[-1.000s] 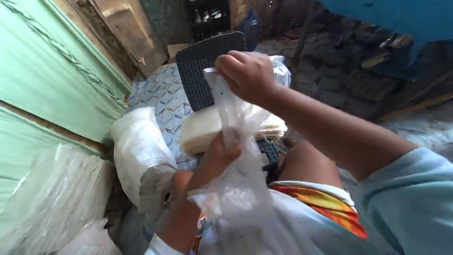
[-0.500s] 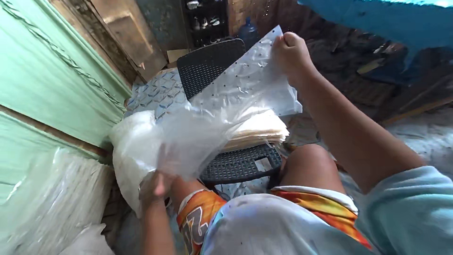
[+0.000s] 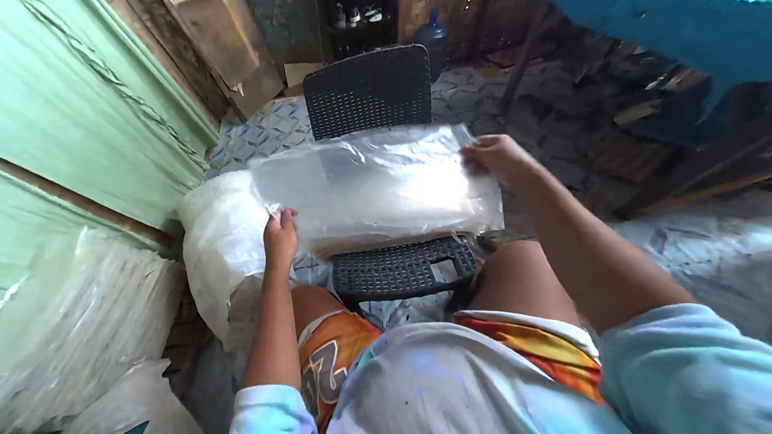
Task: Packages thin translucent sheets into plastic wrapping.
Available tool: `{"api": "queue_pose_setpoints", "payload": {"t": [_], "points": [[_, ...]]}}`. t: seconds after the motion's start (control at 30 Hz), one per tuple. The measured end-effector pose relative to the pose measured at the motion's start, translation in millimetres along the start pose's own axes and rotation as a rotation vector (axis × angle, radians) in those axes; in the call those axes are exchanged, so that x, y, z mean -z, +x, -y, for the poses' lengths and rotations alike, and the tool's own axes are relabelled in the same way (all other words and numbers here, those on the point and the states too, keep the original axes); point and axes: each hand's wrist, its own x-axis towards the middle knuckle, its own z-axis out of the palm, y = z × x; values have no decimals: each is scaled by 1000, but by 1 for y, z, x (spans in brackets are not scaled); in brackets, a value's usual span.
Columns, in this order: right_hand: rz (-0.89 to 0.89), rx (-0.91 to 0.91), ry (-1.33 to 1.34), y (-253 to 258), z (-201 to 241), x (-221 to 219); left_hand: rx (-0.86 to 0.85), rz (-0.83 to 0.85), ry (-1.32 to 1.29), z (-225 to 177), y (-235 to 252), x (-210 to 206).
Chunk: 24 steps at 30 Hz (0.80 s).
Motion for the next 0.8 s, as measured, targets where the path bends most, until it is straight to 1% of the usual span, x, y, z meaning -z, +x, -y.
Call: {"api": "queue_pose_setpoints", "payload": {"t": [0.03,0.07,0.1,0.13,0.17,0.23,0.27,0.3,0.33,0.4,0.47,0.53,0.6,0.63,0.67,0.7,0.73,0.8], "points": [[-37,-4,-213,1,-5,-5,26,10,21,5,9,-4],[-90,-7,-364,1,-6,-8,51,-6,-6,8,18,-9],[-147,9,-399,6,-6,-9,74,-32,-71,6,27,-13],[-194,35,-307,17,-4,-5,93,-59,-178,-1,35,-14],[-211,42,-121,32,-2,1,120,-51,-303,-9,41,-13],[-121,-44,270,57,-2,7,173,10,-476,-20,54,-12],[-94,-84,309,67,-3,6,195,48,-496,-20,62,-14],[-101,-116,214,73,-6,1,202,68,-450,-16,70,-19],[-122,-134,38,75,-10,-9,191,62,-349,-7,77,-28],[-120,-168,-296,70,-26,-35,172,46,-96,20,90,-51],[-82,-199,-512,67,-50,-64,187,69,154,49,101,-72],[-14,-264,-599,66,-80,-88,250,157,369,72,102,-91],[36,-336,-639,66,-105,-104,335,316,515,88,100,-105],[42,-338,-661,66,-115,-109,362,369,562,91,101,-108],[35,-320,-686,67,-122,-112,369,385,603,89,102,-106],[19,-288,-699,71,-125,-112,349,366,636,83,106,-102],[-1,-228,-689,75,-121,-111,296,311,629,73,111,-99],[-9,-47,-649,83,-100,-113,115,193,569,45,120,-106]]}}
